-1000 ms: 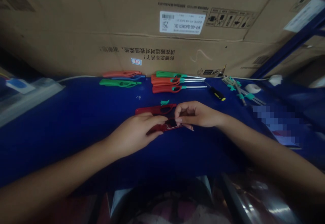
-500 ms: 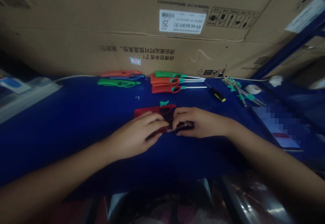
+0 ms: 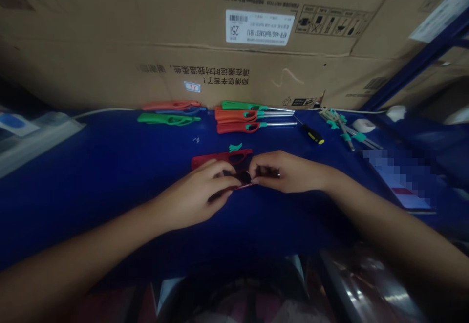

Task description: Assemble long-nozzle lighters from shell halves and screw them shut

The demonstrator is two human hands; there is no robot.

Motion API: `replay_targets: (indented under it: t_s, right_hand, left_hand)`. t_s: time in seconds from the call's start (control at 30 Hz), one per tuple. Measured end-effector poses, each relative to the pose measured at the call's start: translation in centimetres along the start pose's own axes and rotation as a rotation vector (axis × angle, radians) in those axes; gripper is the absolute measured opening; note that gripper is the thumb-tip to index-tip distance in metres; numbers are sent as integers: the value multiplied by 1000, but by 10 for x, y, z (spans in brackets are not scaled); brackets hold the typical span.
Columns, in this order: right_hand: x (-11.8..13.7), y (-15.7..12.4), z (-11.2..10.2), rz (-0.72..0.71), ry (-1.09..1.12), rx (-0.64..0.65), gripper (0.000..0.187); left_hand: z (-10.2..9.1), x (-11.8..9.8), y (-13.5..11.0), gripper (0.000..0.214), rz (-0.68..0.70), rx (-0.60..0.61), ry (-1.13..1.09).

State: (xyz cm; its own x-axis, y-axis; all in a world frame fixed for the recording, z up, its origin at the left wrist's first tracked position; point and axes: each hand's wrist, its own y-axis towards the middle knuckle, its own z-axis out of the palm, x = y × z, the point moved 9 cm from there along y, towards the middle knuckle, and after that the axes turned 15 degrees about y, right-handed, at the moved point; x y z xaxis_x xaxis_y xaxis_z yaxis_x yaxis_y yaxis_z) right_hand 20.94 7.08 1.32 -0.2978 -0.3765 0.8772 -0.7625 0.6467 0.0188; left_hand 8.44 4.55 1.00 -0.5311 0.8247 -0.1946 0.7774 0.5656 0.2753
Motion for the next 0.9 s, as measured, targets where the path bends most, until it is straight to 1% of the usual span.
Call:
replay_targets:
  t_s: [0.1, 0.23, 0.37, 0.47, 0.63, 0.73, 0.9]
  right_hand:
    - [-1, 3, 4, -19, -38, -25, 9]
    - [-1, 5, 7, -23, -30, -31, 8]
    - [1, 3, 7, -28, -48, 2, 6]
    - [1, 3, 8, -30, -87, 22, 7]
    - [5, 3, 8, -54, -156, 5, 10]
    - [5, 3, 8, -64, -140, 1, 12]
    - [1, 3, 4, -32, -118, -1, 12]
  left_hand:
    - [2, 0, 0, 28, -20, 23, 3]
    - [2, -1, -1, 27, -30, 43, 2]
    - [2, -3, -1, 27, -34, 56, 15]
    - [2, -2, -1, 27, -37, 53, 23]
    - [0, -2, -2, 28, -34, 34, 47]
    - [-1, -3, -2, 28, -19, 25, 67]
    - [-1, -4, -2, 27, -1, 30, 76]
